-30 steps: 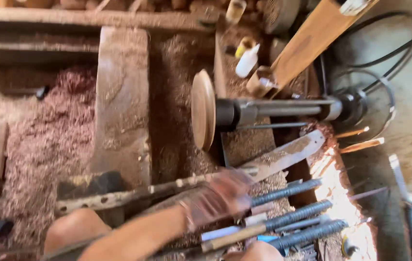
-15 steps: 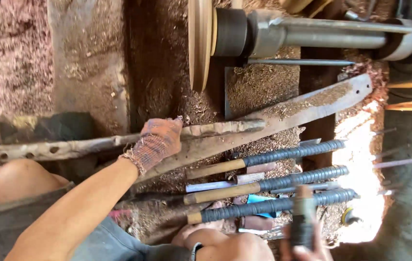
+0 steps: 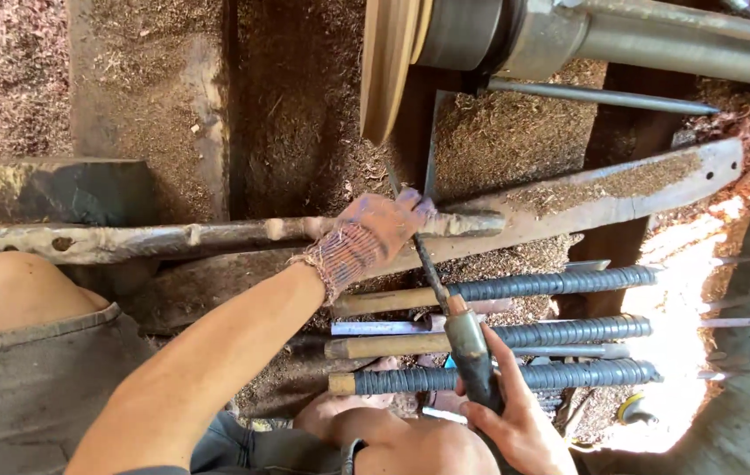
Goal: Shaping and sanding a wooden piece on a lathe using handheld tools
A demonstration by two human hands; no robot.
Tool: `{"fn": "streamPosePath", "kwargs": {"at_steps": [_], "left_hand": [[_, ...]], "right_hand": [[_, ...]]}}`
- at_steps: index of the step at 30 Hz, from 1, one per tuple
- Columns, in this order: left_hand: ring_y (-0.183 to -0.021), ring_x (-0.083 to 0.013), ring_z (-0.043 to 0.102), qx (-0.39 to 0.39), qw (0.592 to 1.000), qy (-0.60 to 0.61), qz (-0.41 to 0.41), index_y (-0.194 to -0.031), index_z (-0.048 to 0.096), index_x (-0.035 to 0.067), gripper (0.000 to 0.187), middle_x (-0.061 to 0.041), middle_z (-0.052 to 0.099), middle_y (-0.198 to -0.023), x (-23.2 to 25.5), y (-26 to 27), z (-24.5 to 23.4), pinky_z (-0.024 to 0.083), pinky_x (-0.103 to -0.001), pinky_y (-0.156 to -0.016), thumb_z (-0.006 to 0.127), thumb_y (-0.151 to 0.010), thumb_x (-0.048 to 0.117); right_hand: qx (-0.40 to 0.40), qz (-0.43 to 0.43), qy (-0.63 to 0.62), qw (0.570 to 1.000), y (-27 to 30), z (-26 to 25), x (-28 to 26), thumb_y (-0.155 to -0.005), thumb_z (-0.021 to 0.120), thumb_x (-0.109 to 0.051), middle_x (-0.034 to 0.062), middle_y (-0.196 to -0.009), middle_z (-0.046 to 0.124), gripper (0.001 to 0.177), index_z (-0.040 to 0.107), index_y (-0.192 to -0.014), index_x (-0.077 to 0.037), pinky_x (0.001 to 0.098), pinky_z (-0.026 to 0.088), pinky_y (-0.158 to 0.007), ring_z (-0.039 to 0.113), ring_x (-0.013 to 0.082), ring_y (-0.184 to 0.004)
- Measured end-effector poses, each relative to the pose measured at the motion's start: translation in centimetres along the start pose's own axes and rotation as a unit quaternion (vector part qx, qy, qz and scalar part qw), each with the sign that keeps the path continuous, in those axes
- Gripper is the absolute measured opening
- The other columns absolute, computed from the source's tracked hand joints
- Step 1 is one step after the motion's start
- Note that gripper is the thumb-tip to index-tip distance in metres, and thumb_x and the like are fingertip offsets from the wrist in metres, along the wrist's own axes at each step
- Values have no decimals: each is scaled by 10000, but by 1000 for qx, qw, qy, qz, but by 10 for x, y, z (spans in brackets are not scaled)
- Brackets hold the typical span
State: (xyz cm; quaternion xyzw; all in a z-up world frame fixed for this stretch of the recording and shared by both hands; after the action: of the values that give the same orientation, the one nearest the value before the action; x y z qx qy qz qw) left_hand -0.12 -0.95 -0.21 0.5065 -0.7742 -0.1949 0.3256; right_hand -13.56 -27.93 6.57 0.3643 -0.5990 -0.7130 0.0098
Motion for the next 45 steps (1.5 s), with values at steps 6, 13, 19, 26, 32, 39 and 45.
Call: {"fn": "streamPosePath", "kwargs": {"at_steps": [6, 13, 19, 26, 32, 39, 45], "left_hand": [[-932, -288, 741, -26, 999, 21, -9, -1475, 439, 172, 532, -134, 355, -1614, -7, -15, -5, 669, -437, -743, 486, -958, 53], [-701, -279, 726, 45, 998, 19, -37, -1127, 620, 69, 214, -137, 751, -889, -10, -27, 10, 621, -417, -569, 548, -961, 184], [-756, -298, 740, -7, 999, 21, -45, -1172, 618, 58, 267, -152, 751, -966, -7, -27, -1, 640, -449, -564, 596, -941, 189], [-810, -275, 735, 23, 998, 21, -45, -1072, 669, 97, 194, -107, 761, -966, -8, -28, 7, 620, -411, -692, 634, -919, 212], [-805, -273, 727, -20, 998, 19, -50, -1081, 677, 88, 222, -111, 757, -982, -7, -29, 0, 633, -409, -677, 642, -937, 252], [-725, -260, 725, -12, 998, 5, -62, -1117, 642, 28, 302, -113, 749, -919, -5, -32, 1, 638, -385, -577, 655, -928, 263], [-811, -269, 730, -5, 998, 16, -66, -1113, 665, 68, 302, -100, 740, -1013, -5, -30, -1, 634, -402, -663, 690, -881, 260]], "right_hand": [[21, 10, 39, 999, 0, 16, -25, -786, 716, 112, 135, -963, 719, 1054, 241, -1639, -284, 326, 569, -602, 671, 206, -678], [33, -25, 2, 999, -5, 31, -15, -766, 710, 107, 119, -1225, 682, 1033, 261, -1637, -220, 343, 565, -846, 673, 191, -955], [46, -24, -27, 998, -11, 28, -2, -730, 728, 109, 153, -1114, 724, 1059, 283, -1637, -208, 377, 561, -857, 685, 222, -937], [22, -62, 15, 998, -14, 17, 0, -718, 723, 109, 134, -1195, 699, 1048, 277, -1626, -167, 362, 566, -868, 682, 206, -966], [27, -32, 77, 996, -16, 10, -6, -716, 733, 68, 128, -1102, 756, 1062, 274, -1629, -221, 352, 598, -794, 735, 199, -915], [37, -15, 99, 994, -16, 6, -9, -707, 728, 83, 115, -1064, 777, 1072, 287, -1630, -239, 342, 595, -781, 741, 195, -902], [30, -14, 98, 995, -15, 2, -10, -704, 713, 105, 121, -1135, 757, 1069, 294, -1624, -244, 346, 591, -827, 730, 197, -945]]}}
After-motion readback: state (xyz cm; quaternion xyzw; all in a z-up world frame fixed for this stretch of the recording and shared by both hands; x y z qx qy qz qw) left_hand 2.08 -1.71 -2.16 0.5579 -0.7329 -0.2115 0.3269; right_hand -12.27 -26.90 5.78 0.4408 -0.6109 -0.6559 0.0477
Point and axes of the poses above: each hand's wrist, its own y-axis away from the middle knuckle, its own z-axis out of the palm, x = y × z, the point moved 3 cm from there along -y, towards the middle knuckle
